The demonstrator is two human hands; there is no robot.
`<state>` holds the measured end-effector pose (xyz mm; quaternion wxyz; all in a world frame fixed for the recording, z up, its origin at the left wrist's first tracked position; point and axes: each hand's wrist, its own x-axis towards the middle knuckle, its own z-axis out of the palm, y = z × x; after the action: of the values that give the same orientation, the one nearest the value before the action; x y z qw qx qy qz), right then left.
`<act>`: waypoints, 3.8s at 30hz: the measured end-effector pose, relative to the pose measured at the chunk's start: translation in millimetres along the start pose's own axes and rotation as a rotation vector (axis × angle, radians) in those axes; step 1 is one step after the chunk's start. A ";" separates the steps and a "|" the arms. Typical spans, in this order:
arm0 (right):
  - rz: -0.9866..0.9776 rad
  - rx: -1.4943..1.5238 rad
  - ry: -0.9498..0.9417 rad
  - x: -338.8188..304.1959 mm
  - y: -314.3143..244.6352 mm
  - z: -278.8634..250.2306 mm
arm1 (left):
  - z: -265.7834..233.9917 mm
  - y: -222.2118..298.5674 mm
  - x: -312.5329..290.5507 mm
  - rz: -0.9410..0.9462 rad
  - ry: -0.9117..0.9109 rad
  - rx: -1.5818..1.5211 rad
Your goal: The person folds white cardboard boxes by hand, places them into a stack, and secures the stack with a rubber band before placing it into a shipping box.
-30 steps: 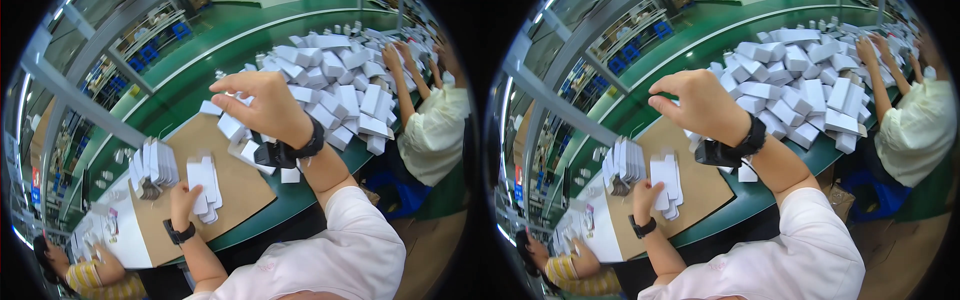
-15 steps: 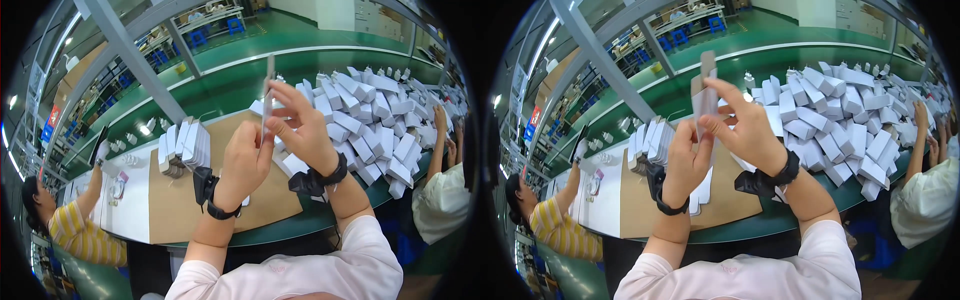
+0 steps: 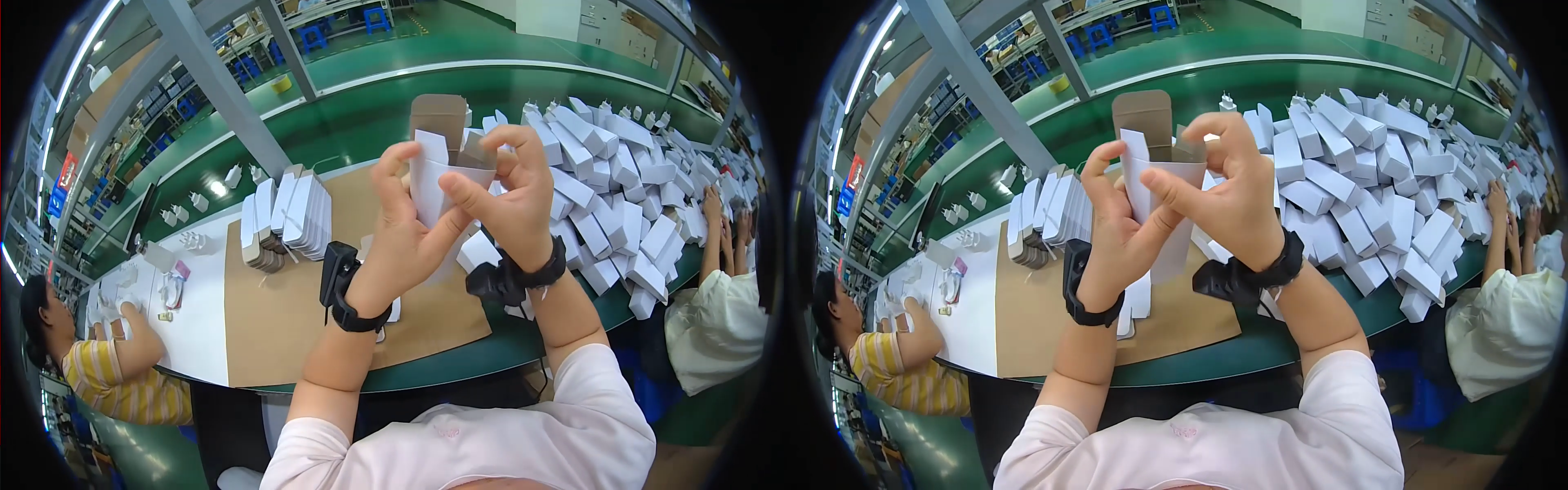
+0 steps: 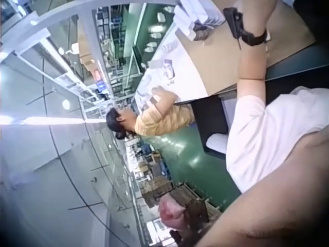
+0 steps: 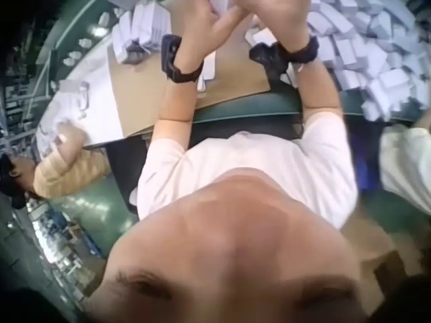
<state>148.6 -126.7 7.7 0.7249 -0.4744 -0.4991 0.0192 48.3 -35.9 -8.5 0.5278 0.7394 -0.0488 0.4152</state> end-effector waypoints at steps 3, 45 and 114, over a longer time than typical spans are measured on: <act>0.065 0.145 -0.069 -0.2 3.4 2.6 | -12.6 10.3 0.8 -0.056 -0.084 0.043; -0.075 -0.349 0.141 29.0 2.8 -69.0 | -53.9 -15.6 -26.9 -0.372 -0.030 0.694; 0.085 0.180 -0.265 -9.6 1.2 9.1 | -40.6 19.2 -25.3 -0.381 -0.191 -0.211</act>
<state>137.6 -124.7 0.6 0.6908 -0.4215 -0.5661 0.1569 -0.8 -20.2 -7.1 0.6640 0.7118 -0.0014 0.2289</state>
